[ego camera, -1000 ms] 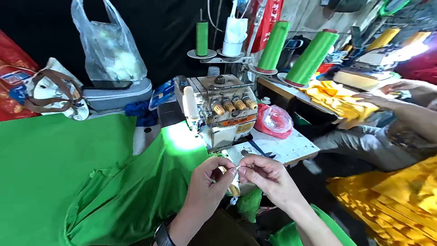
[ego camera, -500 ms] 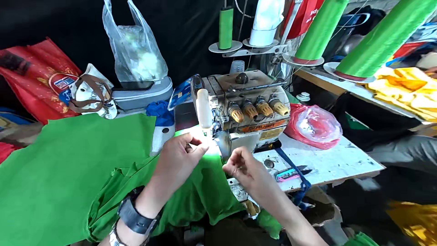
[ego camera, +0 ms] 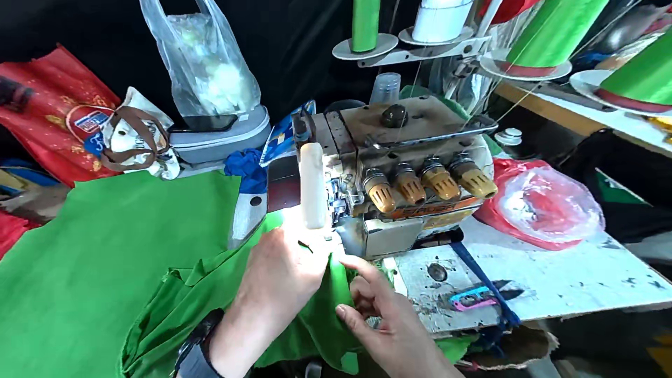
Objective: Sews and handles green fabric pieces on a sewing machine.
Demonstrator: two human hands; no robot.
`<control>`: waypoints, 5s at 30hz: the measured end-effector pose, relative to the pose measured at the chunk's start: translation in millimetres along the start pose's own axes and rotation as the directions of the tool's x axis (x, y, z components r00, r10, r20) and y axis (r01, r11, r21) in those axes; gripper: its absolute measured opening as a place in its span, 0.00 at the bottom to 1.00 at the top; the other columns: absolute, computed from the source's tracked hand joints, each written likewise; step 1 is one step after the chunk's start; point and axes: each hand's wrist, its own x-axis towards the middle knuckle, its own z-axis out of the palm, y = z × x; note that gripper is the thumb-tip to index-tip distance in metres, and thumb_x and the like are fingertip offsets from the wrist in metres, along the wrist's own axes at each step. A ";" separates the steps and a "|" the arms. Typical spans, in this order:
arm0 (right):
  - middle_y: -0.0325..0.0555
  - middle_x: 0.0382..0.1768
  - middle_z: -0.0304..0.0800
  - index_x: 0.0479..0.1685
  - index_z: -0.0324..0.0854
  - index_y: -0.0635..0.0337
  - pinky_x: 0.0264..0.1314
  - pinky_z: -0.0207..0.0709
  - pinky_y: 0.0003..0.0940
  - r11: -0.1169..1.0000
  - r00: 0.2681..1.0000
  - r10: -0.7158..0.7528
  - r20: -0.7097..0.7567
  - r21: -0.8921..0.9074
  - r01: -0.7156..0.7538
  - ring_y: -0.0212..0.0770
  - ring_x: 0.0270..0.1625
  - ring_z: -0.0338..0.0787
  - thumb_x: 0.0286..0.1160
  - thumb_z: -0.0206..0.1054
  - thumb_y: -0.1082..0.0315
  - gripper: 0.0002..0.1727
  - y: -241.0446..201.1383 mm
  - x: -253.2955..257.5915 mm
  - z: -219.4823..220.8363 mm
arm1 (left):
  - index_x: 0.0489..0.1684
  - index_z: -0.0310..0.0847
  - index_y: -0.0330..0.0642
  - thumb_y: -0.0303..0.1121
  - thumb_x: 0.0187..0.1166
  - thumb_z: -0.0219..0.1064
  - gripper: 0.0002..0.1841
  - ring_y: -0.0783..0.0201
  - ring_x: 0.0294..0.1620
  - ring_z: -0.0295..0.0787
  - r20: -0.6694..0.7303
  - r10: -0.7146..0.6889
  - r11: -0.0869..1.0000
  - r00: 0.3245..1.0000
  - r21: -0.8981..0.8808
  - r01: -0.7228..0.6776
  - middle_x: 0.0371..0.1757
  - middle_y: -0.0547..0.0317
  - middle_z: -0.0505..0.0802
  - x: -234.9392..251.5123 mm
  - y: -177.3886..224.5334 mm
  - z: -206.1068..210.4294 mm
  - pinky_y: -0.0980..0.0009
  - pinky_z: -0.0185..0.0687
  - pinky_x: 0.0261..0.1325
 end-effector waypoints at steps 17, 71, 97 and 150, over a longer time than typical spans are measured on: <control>0.54 0.45 0.93 0.85 0.62 0.74 0.41 0.88 0.37 0.955 0.975 0.199 0.099 -0.244 -0.170 0.42 0.36 0.92 0.74 0.64 0.74 0.35 -29.1 10.8 -2.3 | 0.31 0.95 0.54 0.42 0.76 0.65 0.11 0.78 0.26 0.83 -0.025 0.389 0.905 0.921 0.200 -0.377 0.24 0.72 0.87 -7.2 -22.9 4.5 0.80 0.78 0.28; 0.44 0.36 0.88 0.82 0.61 0.73 0.42 0.86 0.22 0.989 0.988 0.143 -0.052 0.032 -0.141 0.28 0.36 0.89 0.78 0.68 0.74 0.34 -13.1 -16.6 10.9 | 0.47 0.93 0.47 0.46 0.76 0.68 0.15 0.65 0.56 0.87 -0.068 0.392 0.918 0.917 0.092 -0.386 0.50 0.61 0.93 -6.9 -29.9 10.7 0.65 0.81 0.62; 0.35 0.40 0.96 0.69 0.74 0.50 0.46 0.89 0.23 0.932 0.928 0.340 -0.150 0.187 -0.311 0.29 0.40 0.95 0.73 0.73 0.75 0.25 -8.4 -57.5 6.9 | 0.90 0.59 0.48 0.63 0.64 0.77 0.52 0.44 0.74 0.81 0.273 -0.137 0.987 0.952 -0.044 0.154 0.75 0.43 0.83 -64.8 -126.0 -34.9 0.35 0.74 0.72; 0.34 0.34 0.92 0.62 0.79 0.66 0.30 0.87 0.23 0.935 0.900 0.292 -0.322 0.296 -0.197 0.25 0.31 0.91 0.71 0.74 0.72 0.21 0.0 -105.1 34.4 | 0.71 0.77 0.26 0.21 0.69 0.66 0.26 0.22 0.77 0.69 -0.135 0.277 0.927 0.951 0.300 -0.227 0.79 0.24 0.72 -56.1 -64.3 -21.4 0.26 0.66 0.70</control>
